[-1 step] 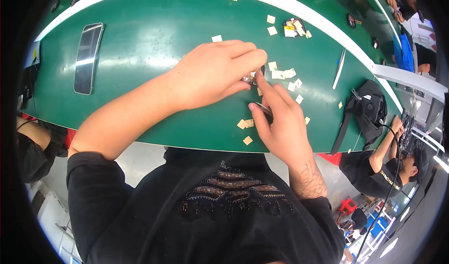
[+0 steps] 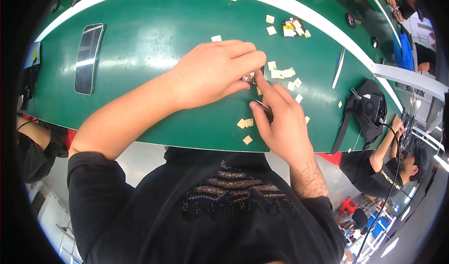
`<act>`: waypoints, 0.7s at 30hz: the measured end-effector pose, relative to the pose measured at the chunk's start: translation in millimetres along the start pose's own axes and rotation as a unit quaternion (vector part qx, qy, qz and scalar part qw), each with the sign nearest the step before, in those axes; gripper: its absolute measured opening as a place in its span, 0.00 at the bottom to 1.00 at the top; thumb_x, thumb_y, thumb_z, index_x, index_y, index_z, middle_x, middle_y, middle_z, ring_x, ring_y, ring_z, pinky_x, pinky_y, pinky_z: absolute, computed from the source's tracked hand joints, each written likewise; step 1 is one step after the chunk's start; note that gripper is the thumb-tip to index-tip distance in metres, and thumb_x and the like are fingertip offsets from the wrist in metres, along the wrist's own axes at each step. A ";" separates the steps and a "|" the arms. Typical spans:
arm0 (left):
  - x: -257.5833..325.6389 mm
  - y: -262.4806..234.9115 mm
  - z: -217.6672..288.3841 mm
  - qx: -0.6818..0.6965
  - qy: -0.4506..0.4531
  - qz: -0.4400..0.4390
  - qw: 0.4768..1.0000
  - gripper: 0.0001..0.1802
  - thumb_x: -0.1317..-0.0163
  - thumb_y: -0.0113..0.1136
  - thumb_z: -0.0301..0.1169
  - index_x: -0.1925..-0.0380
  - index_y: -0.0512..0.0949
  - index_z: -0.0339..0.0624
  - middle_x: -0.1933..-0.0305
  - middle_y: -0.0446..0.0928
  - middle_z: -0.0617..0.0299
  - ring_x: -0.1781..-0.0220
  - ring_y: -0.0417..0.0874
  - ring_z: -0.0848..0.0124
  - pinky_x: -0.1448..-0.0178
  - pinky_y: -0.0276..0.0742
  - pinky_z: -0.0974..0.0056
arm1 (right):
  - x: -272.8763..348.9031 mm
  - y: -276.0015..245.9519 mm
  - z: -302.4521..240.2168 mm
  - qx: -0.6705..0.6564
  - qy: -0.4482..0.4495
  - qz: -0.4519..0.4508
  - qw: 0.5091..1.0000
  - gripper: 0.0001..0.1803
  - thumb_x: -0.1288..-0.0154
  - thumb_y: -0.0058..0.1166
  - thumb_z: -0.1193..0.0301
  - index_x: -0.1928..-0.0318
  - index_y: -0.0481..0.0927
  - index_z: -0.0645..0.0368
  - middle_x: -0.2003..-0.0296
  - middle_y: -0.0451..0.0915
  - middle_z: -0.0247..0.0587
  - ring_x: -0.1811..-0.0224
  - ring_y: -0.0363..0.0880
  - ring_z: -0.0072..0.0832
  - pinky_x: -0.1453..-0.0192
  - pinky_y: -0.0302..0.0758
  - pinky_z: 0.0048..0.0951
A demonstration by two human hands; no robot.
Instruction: Manually assembling and inspecting small electronic or mechanical components at a factory workbench.
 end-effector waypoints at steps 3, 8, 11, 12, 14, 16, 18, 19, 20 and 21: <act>-2.6 2.0 6.2 -0.042 0.042 -0.010 0.998 0.18 0.43 0.77 0.29 0.56 0.79 0.45 0.53 0.79 0.59 0.55 0.85 0.54 0.54 0.83 0.51 | 0.3 -7.0 2.4 0.018 -0.010 0.011 1.000 0.32 0.29 0.65 0.70 0.27 0.76 0.64 0.57 0.80 0.48 0.64 0.86 0.48 0.61 0.83 0.45; -0.5 5.5 9.4 -0.069 0.049 -0.018 0.996 0.14 0.44 0.79 0.31 0.60 0.84 0.43 0.49 0.81 0.59 0.57 0.85 0.59 0.56 0.84 0.54 | 3.1 -14.6 11.6 -0.093 -0.015 0.031 0.995 0.27 0.29 0.65 0.70 0.31 0.80 0.62 0.59 0.80 0.47 0.61 0.86 0.48 0.57 0.84 0.45; -0.3 8.3 13.6 -0.095 0.042 -0.035 0.994 0.14 0.44 0.80 0.30 0.63 0.82 0.42 0.47 0.82 0.56 0.59 0.84 0.59 0.58 0.84 0.55 | 4.6 -30.1 18.5 -0.100 -0.024 0.066 0.993 0.27 0.28 0.64 0.70 0.31 0.80 0.61 0.58 0.80 0.47 0.61 0.86 0.48 0.56 0.84 0.45; -0.2 10.5 15.0 -0.099 0.059 -0.037 0.993 0.14 0.44 0.80 0.30 0.63 0.82 0.42 0.47 0.82 0.56 0.59 0.84 0.59 0.58 0.84 0.55 | 6.9 -36.5 21.2 -0.112 -0.024 0.083 0.990 0.26 0.28 0.64 0.70 0.31 0.80 0.60 0.58 0.80 0.47 0.61 0.85 0.48 0.56 0.83 0.45; -2.6 11.8 14.1 -0.092 0.070 -0.030 0.993 0.14 0.45 0.81 0.29 0.67 0.81 0.40 0.47 0.82 0.54 0.61 0.84 0.59 0.60 0.83 0.56 | 10.0 -52.4 29.1 -0.112 -0.015 0.114 0.987 0.27 0.29 0.66 0.73 0.31 0.81 0.59 0.62 0.77 0.44 0.64 0.81 0.40 0.58 0.81 0.40; -6.4 12.2 17.2 -0.090 0.076 -0.038 0.992 0.15 0.46 0.81 0.27 0.70 0.79 0.39 0.46 0.82 0.53 0.64 0.83 0.60 0.61 0.83 0.56 | 14.6 -68.3 38.5 -0.116 -0.010 0.141 0.983 0.28 0.31 0.67 0.76 0.31 0.82 0.58 0.66 0.74 0.42 0.66 0.77 0.33 0.60 0.78 0.35; -10.3 10.4 18.9 -0.079 0.071 -0.036 0.994 0.15 0.46 0.82 0.28 0.70 0.79 0.39 0.46 0.83 0.53 0.67 0.82 0.61 0.62 0.83 0.57 | 20.1 -87.5 49.5 -0.106 -0.008 0.172 0.979 0.27 0.31 0.68 0.76 0.31 0.82 0.57 0.66 0.74 0.41 0.66 0.77 0.32 0.59 0.79 0.35; -12.9 10.4 22.2 -0.082 0.070 -0.042 0.993 0.16 0.46 0.83 0.29 0.70 0.79 0.40 0.47 0.84 0.53 0.65 0.85 0.61 0.61 0.84 0.58 | 23.8 -97.6 55.7 -0.104 -0.021 0.195 0.975 0.27 0.31 0.68 0.75 0.32 0.82 0.58 0.64 0.76 0.41 0.64 0.79 0.32 0.57 0.80 0.34; -17.6 8.7 25.6 -0.091 0.080 -0.042 0.992 0.16 0.46 0.83 0.29 0.70 0.79 0.40 0.47 0.84 0.53 0.65 0.85 0.61 0.61 0.84 0.58 | 24.4 -106.0 63.6 -0.104 -0.027 0.207 0.972 0.27 0.31 0.68 0.75 0.32 0.82 0.58 0.64 0.76 0.41 0.64 0.79 0.32 0.57 0.80 0.34; -25.0 8.3 28.1 -0.085 0.083 -0.038 0.992 0.16 0.47 0.83 0.29 0.69 0.80 0.40 0.47 0.85 0.54 0.63 0.87 0.60 0.60 0.85 0.58 | 27.3 -115.2 72.2 -0.071 -0.023 0.220 0.973 0.25 0.28 0.67 0.71 0.33 0.81 0.59 0.60 0.79 0.45 0.62 0.83 0.38 0.55 0.82 0.38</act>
Point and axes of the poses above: each hand's wrist, its own x-axis away from the middle knuckle, its own y-axis out of the palm, z = x × y, the point moved 8 cm from there along -x, towards the middle knuckle
